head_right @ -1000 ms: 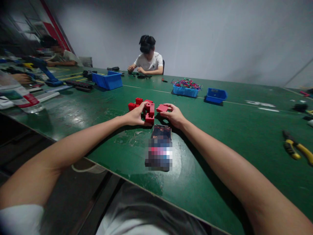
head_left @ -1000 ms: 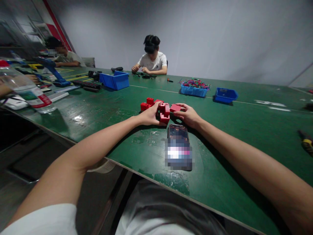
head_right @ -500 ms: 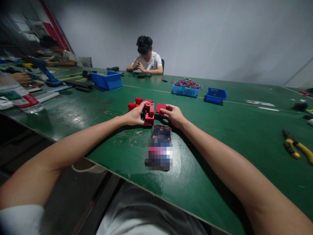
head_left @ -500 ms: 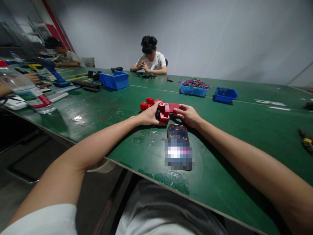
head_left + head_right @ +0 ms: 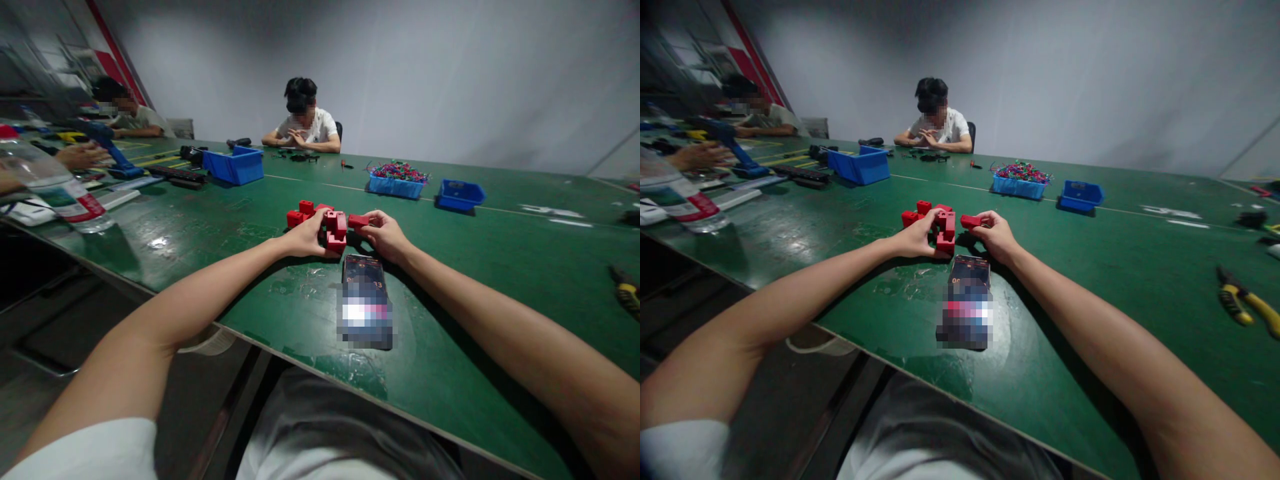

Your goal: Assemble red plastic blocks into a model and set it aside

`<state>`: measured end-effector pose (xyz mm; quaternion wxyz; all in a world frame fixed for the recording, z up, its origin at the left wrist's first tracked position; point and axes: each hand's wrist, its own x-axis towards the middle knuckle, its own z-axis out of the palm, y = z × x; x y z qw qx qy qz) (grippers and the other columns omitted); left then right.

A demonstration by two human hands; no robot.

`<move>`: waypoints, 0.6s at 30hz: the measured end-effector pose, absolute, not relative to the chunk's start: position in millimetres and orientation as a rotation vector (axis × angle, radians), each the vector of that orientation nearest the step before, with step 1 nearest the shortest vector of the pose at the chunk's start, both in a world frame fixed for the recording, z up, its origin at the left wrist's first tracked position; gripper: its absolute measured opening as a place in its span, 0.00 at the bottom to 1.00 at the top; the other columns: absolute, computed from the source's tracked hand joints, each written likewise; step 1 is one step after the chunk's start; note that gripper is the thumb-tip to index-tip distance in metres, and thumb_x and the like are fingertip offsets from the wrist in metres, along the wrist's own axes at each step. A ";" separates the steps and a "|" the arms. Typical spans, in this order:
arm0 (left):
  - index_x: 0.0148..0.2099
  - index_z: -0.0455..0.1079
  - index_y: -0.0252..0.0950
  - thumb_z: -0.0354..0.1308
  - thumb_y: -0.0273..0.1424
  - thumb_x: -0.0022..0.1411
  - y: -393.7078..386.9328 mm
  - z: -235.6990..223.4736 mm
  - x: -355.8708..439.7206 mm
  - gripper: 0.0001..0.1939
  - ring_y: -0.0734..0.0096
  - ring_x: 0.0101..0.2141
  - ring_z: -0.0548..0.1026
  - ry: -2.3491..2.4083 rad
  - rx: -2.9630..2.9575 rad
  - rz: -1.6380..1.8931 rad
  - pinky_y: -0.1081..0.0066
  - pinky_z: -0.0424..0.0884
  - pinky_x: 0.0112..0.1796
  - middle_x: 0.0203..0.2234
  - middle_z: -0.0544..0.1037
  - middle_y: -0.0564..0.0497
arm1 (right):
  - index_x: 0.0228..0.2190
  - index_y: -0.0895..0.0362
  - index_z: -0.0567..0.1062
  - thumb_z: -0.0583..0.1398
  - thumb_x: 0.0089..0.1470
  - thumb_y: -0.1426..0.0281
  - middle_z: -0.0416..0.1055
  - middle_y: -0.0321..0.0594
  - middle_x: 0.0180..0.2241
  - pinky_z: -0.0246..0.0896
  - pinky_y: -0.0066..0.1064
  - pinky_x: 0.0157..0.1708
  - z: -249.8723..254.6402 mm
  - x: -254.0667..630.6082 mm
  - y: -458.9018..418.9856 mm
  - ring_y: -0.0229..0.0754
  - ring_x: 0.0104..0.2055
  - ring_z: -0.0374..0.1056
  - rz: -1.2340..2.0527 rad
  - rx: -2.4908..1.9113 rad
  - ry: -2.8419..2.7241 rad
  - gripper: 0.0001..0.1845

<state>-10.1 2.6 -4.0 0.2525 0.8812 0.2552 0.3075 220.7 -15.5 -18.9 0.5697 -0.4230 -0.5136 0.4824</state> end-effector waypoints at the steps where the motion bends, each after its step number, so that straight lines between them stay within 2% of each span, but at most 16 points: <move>1: 0.61 0.53 0.33 0.73 0.39 0.42 2.8 -4.3 -10.3 0.49 0.51 0.51 0.74 0.697 2.407 0.834 0.51 0.67 0.54 0.47 0.73 0.39 | 0.30 0.54 0.69 0.71 0.29 0.71 0.75 0.32 0.27 0.63 0.27 0.28 -19.2 220.9 -15.1 0.36 0.28 0.70 1.121 -1.003 -1.207 0.23; 11: 0.62 0.54 0.32 0.74 0.40 0.41 5.5 -6.3 -11.0 0.50 0.50 0.51 0.73 0.690 2.390 0.838 0.50 0.67 0.54 0.49 0.72 0.37 | 0.31 0.53 0.67 0.71 0.30 0.72 0.73 0.32 0.29 0.63 0.27 0.29 -15.5 221.0 -16.7 0.37 0.30 0.70 1.223 -0.984 -1.170 0.25; 14: 0.62 0.53 0.31 0.74 0.40 0.41 3.7 -5.0 -10.5 0.50 0.49 0.52 0.73 0.697 2.387 0.834 0.49 0.67 0.55 0.50 0.72 0.36 | 0.29 0.53 0.67 0.72 0.29 0.72 0.73 0.32 0.29 0.65 0.27 0.33 -14.4 219.5 -16.8 0.37 0.32 0.70 1.269 -0.930 -1.114 0.24; 18: 0.61 0.54 0.32 0.74 0.38 0.41 1.1 -4.0 -9.9 0.49 0.49 0.52 0.73 0.684 2.347 0.861 0.49 0.66 0.55 0.48 0.73 0.37 | 0.27 0.54 0.69 0.75 0.29 0.67 0.75 0.34 0.30 0.67 0.28 0.38 -13.4 216.9 -19.4 0.38 0.36 0.72 1.279 -0.897 -1.102 0.24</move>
